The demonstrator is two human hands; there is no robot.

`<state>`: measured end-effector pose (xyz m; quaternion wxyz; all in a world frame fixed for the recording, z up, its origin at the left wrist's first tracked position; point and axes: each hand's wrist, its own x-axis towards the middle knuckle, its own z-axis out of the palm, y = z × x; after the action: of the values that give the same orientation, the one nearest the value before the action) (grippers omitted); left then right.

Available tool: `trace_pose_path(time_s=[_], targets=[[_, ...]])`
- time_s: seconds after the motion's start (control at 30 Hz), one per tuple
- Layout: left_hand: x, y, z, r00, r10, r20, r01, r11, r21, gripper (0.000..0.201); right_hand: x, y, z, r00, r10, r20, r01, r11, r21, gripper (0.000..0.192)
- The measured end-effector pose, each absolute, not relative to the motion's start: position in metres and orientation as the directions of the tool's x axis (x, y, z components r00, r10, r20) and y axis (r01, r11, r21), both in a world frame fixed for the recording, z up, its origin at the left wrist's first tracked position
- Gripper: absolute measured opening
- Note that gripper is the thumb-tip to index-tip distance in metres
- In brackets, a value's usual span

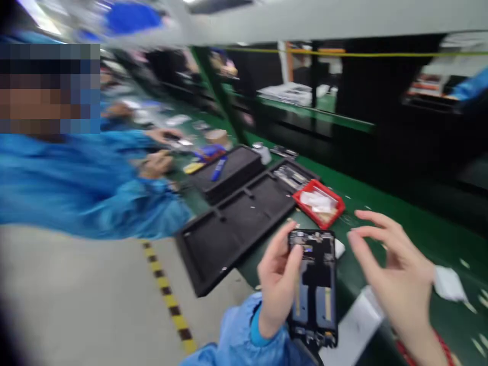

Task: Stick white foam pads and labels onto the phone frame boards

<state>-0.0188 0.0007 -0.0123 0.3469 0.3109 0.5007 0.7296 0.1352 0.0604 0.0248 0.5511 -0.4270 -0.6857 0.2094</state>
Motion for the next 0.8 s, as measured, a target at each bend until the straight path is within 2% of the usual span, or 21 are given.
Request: trace_pose_path(time_s=[0.13, 0.3, 0.6, 0.8], targets=[[-0.006, -0.016, -0.008, -0.448, 0.858, 0.253, -0.066, -0.314, 0.947, 0.036, 0.131, 0.01, 0.035, -0.012, 0.854, 0.519, 0.362, 0.488, -0.794, 0.013], [0.011, -0.035, -0.004, -0.373, 0.832, 0.41, 0.073, -0.414, 0.907, 0.052, 0.135, -0.023, 0.035, 0.046, 0.881, 0.471, 0.312, 0.435, -0.844, 0.016], [0.02, -0.054, 0.006, -0.346, 0.819, 0.458, 0.06, -0.468, 0.882, 0.059, 0.134, -0.049, 0.042, 0.079, 0.853, 0.515, 0.328, 0.466, -0.822, 0.02], [0.028, -0.063, 0.008, -0.371, 0.785, 0.496, 0.115, -0.491, 0.864, 0.058, 0.136, -0.057, 0.041, 0.122, 0.806, 0.579, 0.357, 0.509, -0.783, 0.02]])
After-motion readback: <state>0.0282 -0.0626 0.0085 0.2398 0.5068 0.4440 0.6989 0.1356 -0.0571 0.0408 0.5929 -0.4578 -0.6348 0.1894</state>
